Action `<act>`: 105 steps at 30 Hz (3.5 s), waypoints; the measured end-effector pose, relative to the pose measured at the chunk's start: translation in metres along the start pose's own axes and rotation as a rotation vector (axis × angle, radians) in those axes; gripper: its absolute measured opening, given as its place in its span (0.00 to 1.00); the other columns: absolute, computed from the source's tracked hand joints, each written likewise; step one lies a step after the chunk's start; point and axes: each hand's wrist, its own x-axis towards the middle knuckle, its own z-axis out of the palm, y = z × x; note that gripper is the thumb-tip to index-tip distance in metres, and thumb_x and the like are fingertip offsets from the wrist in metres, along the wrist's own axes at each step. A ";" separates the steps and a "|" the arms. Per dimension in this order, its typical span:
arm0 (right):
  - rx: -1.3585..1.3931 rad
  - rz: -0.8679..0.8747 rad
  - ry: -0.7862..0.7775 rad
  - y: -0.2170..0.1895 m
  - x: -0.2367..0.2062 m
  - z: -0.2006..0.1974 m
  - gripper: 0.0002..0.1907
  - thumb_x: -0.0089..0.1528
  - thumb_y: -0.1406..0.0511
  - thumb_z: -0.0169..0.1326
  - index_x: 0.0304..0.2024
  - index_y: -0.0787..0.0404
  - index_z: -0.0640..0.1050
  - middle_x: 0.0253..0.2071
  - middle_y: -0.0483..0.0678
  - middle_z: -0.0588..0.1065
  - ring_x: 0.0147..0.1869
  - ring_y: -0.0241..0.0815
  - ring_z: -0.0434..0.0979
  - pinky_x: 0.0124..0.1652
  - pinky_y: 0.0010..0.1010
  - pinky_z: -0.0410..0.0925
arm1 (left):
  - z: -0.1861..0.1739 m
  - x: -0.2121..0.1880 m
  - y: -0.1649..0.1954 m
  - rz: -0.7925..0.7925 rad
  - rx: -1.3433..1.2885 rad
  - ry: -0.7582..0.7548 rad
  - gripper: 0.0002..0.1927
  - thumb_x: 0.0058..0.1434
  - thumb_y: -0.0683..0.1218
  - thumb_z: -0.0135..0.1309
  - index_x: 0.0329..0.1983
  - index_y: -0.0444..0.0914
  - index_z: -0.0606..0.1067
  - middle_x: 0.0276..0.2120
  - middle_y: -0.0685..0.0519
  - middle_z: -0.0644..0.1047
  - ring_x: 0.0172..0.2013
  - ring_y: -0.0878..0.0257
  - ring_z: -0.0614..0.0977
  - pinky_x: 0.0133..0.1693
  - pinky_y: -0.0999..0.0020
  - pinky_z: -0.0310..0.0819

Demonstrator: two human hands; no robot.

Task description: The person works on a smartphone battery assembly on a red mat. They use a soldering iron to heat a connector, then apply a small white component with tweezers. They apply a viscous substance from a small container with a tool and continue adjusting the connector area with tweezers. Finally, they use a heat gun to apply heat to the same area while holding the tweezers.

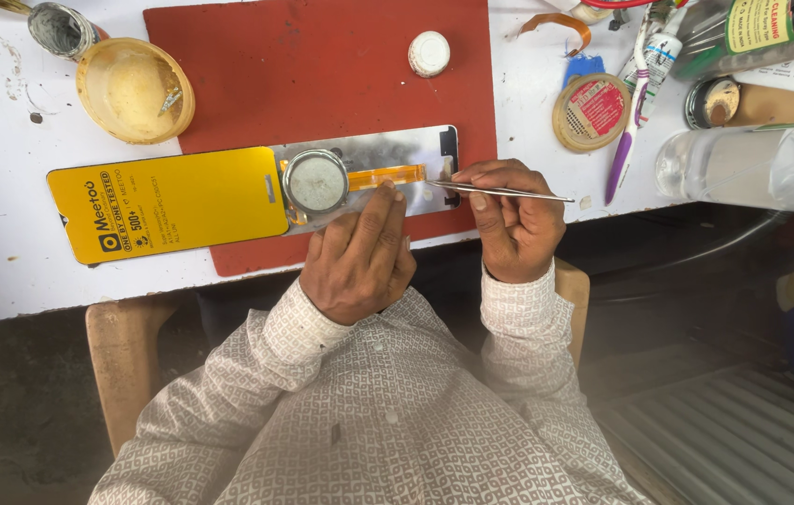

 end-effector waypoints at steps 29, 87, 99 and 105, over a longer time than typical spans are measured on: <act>0.022 0.009 0.047 -0.007 0.006 0.001 0.08 0.72 0.73 0.52 0.53 0.67 0.72 0.51 0.56 0.77 0.51 0.41 0.82 0.53 0.32 0.78 | -0.016 0.010 0.010 -0.068 -0.095 -0.067 0.23 0.59 0.45 0.55 0.59 0.40 0.78 0.55 0.52 0.75 0.41 0.61 0.73 0.41 0.65 0.71; -0.028 -0.031 -0.031 -0.013 0.005 -0.009 0.10 0.70 0.75 0.55 0.53 0.66 0.75 0.52 0.55 0.76 0.59 0.44 0.81 0.55 0.28 0.77 | -0.011 0.015 0.024 -0.101 -0.063 -0.110 0.26 0.56 0.45 0.57 0.60 0.44 0.79 0.51 0.49 0.74 0.35 0.61 0.70 0.35 0.65 0.67; -0.042 -0.025 -0.029 -0.014 0.005 -0.009 0.10 0.69 0.76 0.55 0.53 0.65 0.75 0.52 0.55 0.77 0.58 0.43 0.81 0.54 0.28 0.78 | -0.010 0.015 0.024 -0.091 -0.041 -0.109 0.27 0.56 0.45 0.55 0.61 0.45 0.78 0.51 0.49 0.74 0.35 0.61 0.70 0.35 0.65 0.67; -0.031 -0.022 -0.019 -0.013 0.004 -0.009 0.09 0.69 0.75 0.55 0.52 0.65 0.75 0.52 0.56 0.77 0.58 0.43 0.81 0.54 0.27 0.78 | -0.008 0.014 0.025 -0.090 -0.039 -0.104 0.27 0.56 0.45 0.55 0.62 0.45 0.78 0.51 0.49 0.74 0.35 0.61 0.70 0.36 0.64 0.67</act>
